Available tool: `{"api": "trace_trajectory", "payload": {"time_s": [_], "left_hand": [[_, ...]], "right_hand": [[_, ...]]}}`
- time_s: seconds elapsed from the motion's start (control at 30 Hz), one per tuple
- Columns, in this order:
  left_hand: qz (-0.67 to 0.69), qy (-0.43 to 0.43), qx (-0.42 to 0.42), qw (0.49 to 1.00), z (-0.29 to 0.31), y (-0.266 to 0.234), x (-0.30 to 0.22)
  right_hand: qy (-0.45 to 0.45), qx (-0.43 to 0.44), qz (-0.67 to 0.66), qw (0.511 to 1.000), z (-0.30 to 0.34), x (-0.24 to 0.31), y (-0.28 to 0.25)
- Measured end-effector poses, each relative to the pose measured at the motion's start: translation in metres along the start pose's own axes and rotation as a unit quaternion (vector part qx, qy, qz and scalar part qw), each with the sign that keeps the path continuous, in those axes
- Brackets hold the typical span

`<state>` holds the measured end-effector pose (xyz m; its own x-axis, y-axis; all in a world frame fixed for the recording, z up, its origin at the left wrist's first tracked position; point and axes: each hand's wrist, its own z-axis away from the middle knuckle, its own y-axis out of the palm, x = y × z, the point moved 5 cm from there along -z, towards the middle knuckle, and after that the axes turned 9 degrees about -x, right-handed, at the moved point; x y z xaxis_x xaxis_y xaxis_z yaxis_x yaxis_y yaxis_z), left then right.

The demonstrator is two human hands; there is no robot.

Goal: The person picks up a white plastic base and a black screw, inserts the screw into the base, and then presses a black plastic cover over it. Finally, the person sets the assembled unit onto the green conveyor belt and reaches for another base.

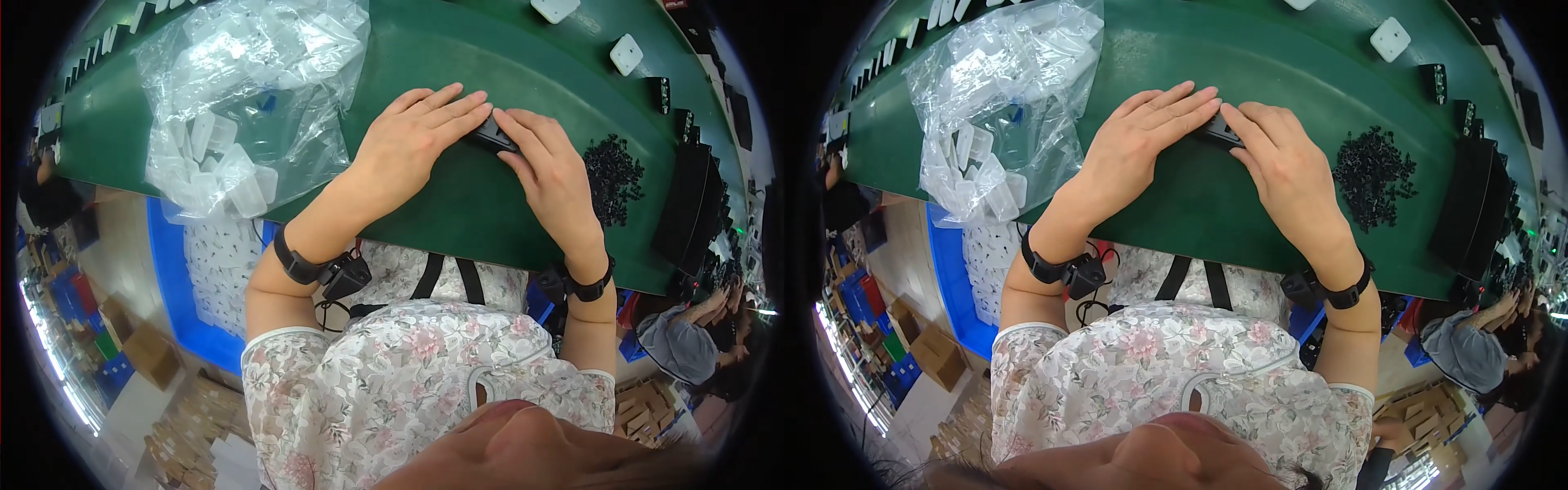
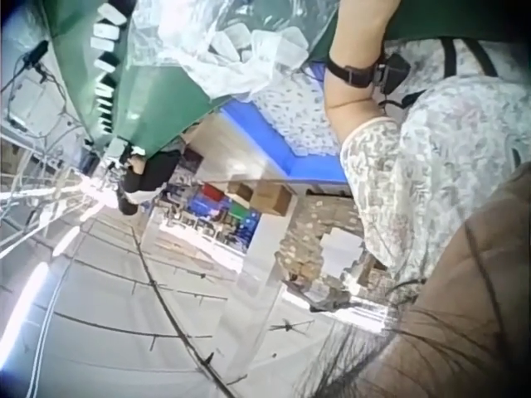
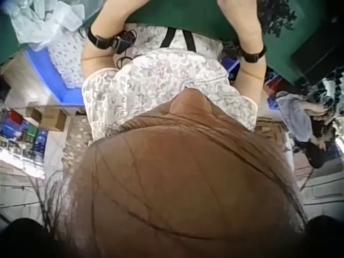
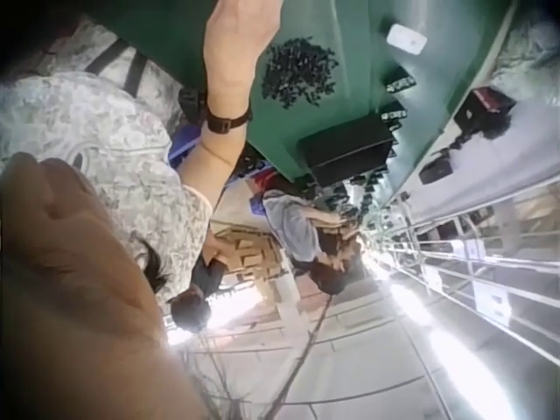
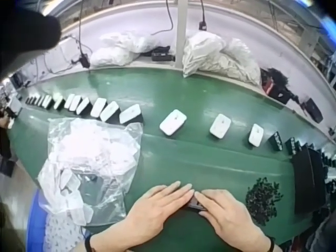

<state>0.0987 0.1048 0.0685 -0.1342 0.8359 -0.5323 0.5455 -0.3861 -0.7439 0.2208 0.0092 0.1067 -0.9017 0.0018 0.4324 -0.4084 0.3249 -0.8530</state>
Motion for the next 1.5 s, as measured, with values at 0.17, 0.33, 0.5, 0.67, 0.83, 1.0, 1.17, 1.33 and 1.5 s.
{"api": "trace_trajectory", "payload": {"time_s": [0.17, 0.33, 0.5, 0.67, 0.83, 1.0, 1.17, 1.33, 1.5], "left_hand": [[-0.028, 0.006, 0.005, 1.0, 0.0, 0.0, -0.005], [-0.092, 0.018, 0.013, 0.995, -0.001, -0.003, -0.009], [-0.102, 0.033, -0.001, 0.994, -0.001, 0.0, -0.006], [-0.017, 0.04, -0.118, 0.992, -0.027, 0.009, 0.002], [0.181, -0.132, -0.081, 0.971, -0.03, 0.018, 0.006], [0.28, -0.222, -0.04, 0.933, -0.027, 0.024, -0.002], [0.314, -0.268, -0.024, 0.911, -0.042, 0.028, -0.006], [0.347, -0.298, -0.073, 0.886, -0.075, 0.033, 0.023], [0.315, -0.316, -0.2, 0.872, -0.112, 0.033, 0.079]], "right_hand": [[0.019, -0.014, 0.005, 1.0, 0.006, -0.001, 0.003], [0.023, -0.051, 0.073, 0.996, 0.013, 0.01, 0.011], [0.048, -0.025, -0.016, 0.998, 0.005, -0.001, 0.01], [0.167, 0.016, -0.257, 0.952, -0.009, -0.049, 0.001], [0.194, -0.066, -0.362, 0.909, 0.009, -0.049, 0.007], [0.215, -0.064, -0.322, 0.92, 0.014, -0.051, 0.001], [0.198, -0.206, -0.331, 0.899, 0.016, -0.058, 0.005], [0.159, -0.301, -0.36, 0.869, 0.015, -0.069, -0.012], [0.167, -0.297, -0.332, 0.88, 0.019, -0.07, -0.02]]}}
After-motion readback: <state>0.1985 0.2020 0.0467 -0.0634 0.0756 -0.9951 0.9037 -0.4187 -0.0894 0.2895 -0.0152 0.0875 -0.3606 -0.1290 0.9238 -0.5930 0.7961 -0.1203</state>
